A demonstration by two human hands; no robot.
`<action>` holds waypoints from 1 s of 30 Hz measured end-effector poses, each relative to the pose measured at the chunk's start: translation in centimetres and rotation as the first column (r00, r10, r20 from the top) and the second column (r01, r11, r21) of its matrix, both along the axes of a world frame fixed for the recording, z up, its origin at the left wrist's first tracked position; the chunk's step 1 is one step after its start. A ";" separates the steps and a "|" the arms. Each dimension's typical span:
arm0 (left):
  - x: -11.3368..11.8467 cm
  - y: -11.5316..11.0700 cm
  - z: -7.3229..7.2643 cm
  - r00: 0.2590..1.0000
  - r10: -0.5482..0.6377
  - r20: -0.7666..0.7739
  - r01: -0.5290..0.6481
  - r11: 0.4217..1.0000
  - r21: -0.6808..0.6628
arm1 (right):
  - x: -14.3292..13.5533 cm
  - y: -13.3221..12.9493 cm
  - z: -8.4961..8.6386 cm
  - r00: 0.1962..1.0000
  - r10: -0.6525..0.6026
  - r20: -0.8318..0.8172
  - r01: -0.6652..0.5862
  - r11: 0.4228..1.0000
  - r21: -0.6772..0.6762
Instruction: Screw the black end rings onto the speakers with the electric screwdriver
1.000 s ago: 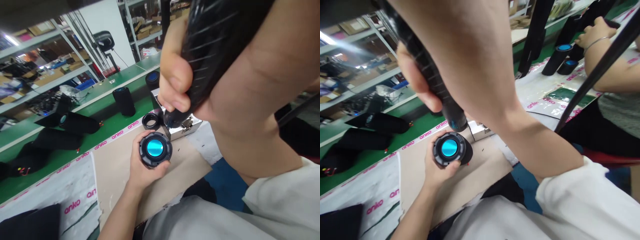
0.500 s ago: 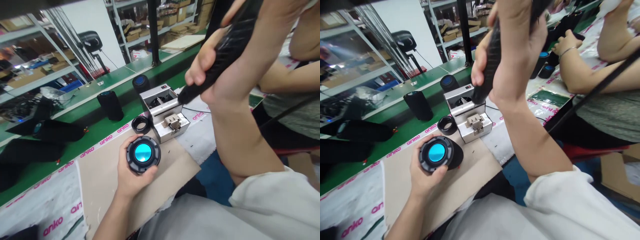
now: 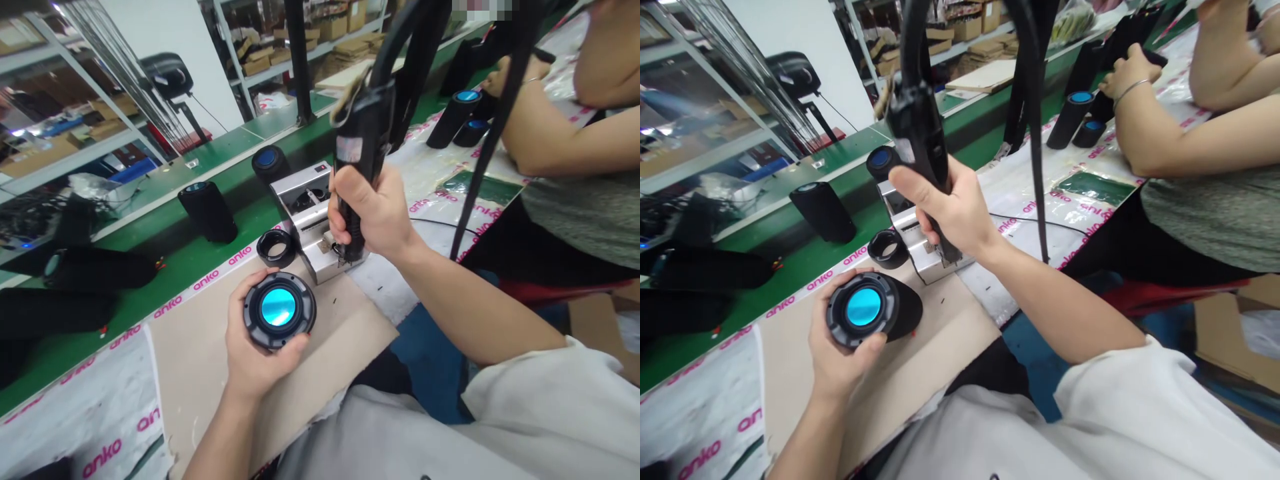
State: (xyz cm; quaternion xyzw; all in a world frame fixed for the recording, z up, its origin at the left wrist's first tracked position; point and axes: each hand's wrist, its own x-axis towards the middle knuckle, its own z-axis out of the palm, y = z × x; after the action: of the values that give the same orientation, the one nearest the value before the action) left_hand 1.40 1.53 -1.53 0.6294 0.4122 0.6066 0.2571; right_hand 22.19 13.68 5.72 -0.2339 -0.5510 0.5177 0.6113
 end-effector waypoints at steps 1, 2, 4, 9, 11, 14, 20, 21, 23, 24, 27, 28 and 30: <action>0.0 0.0 0.0 1.000 -0.001 -0.006 0.001 1.000 0.002 | 0.1 -0.2 0.1 1.000 -0.002 -0.005 0.002 1.000 -0.011; 0.0 0.0 0.0 1.000 -0.001 -0.015 0.001 1.000 0.004 | 0.2 -0.5 0.4 0.999 -0.014 -0.029 0.014 1.000 -0.001; 0.0 -0.1 0.0 1.000 -0.001 -0.029 0.001 1.000 0.009 | 0.2 -0.8 1.1 0.991 -0.071 -0.112 0.078 0.996 0.054; -0.1 0.0 -0.1 0.998 0.019 -0.054 -0.018 1.000 0.024 | -0.7 -0.4 1.8 0.978 -0.162 -0.131 0.177 0.978 0.109; -0.1 0.0 0.0 0.997 0.028 -0.068 -0.026 0.999 0.024 | -1.0 -0.2 1.2 0.987 -0.145 -0.074 0.153 0.981 0.116; -0.1 0.0 0.0 0.996 0.038 -0.084 -0.036 0.999 0.023 | -0.7 -0.3 0.3 0.996 -0.085 0.006 0.085 0.995 0.057; 0.0 0.1 -0.1 0.995 0.037 -0.097 -0.033 0.999 0.040 | 0.1 -1.3 1.4 0.987 -0.105 -0.118 0.116 0.989 0.089; 0.0 0.1 -0.1 0.994 0.039 -0.099 -0.035 0.999 0.041 | 0.0 -1.4 1.7 0.980 -0.132 -0.150 0.149 0.983 0.108; 0.0 0.1 -0.1 0.994 0.046 -0.101 -0.043 0.999 0.032 | -0.4 -1.2 2.0 0.973 -0.166 -0.160 0.184 0.977 0.106; 0.0 0.1 -0.1 0.993 0.050 -0.104 -0.048 0.999 0.024 | -0.7 -1.0 1.9 0.973 -0.173 -0.150 0.190 0.976 0.107; -0.1 0.1 0.0 0.991 0.062 -0.116 -0.060 0.998 0.017 | -1.1 0.0 1.0 0.986 -0.137 -0.094 0.150 0.978 0.144; -0.1 0.1 0.0 0.991 0.061 -0.116 -0.059 0.998 0.019 | -1.1 0.2 0.6 0.987 -0.131 -0.089 0.143 0.979 0.148; -0.1 0.1 -0.1 0.993 0.052 -0.109 -0.051 0.999 0.016 | -0.9 0.6 -0.1 0.989 -0.114 -0.089 0.126 0.982 0.142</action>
State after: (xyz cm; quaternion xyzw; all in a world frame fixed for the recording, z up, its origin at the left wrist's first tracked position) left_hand 1.26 1.59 -1.62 0.6523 0.4377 0.5805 0.2142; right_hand 21.29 14.28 5.60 -0.1999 -0.5473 0.4471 0.6787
